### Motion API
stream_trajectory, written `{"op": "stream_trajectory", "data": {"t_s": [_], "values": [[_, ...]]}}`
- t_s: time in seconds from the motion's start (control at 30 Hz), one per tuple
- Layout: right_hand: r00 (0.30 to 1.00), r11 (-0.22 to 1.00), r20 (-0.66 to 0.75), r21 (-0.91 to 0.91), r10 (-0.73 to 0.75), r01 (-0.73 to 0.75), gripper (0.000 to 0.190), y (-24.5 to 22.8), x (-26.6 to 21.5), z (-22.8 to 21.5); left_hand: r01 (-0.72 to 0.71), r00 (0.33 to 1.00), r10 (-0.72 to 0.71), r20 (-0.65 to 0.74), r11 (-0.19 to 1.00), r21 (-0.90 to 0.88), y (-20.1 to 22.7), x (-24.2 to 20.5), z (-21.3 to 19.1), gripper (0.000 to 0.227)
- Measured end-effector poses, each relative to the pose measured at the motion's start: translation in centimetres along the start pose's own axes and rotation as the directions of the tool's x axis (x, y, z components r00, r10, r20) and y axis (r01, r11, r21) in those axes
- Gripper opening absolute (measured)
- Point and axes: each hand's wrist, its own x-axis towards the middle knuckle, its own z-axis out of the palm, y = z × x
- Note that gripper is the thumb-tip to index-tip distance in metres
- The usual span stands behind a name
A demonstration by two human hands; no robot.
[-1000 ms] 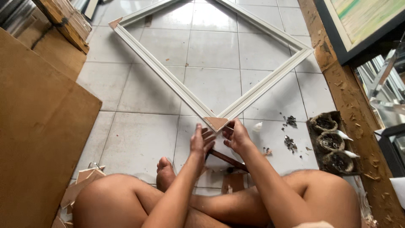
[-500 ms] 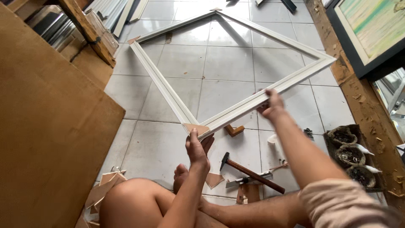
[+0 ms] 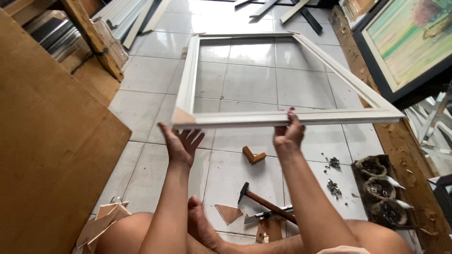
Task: The person assembles a white picture frame by hand on a tiled floor. They insert small metal corner brackets into the frame corners and secure them with a hammer, then apply glue and attach triangular wooden corner blocks to reinforce the joints.
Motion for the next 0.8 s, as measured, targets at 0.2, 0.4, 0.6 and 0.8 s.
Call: {"op": "stream_trajectory", "data": {"t_s": [0.2,0.4,0.6,0.8], "values": [[0.922,0.888,0.131,-0.349,0.363,-0.3,0.031,6.2,-9.5,1.8,0.471,0.817,-0.421,0.394,0.881,-0.036,-10.6,3.3,2.5,0.073],[0.785,-0.195,0.407,-0.818,0.467,0.541,0.045,4.2,-12.5,-1.5,0.108,0.924,-0.161,0.347,0.98,0.168,-11.2,6.1,1.2,0.038],[0.636,-0.641,0.472,-0.178,0.61,0.747,0.062,2.1,-12.0,-11.2,0.101,0.965,-0.006,0.264,0.931,-0.35,-5.6,6.4,0.3,0.017],[0.89,-0.031,0.259,-0.956,0.375,0.291,0.043,-4.1,-19.2,-10.5,-0.029,0.995,0.067,0.073,0.904,-0.427,-5.0,9.1,-3.6,0.027]]}}
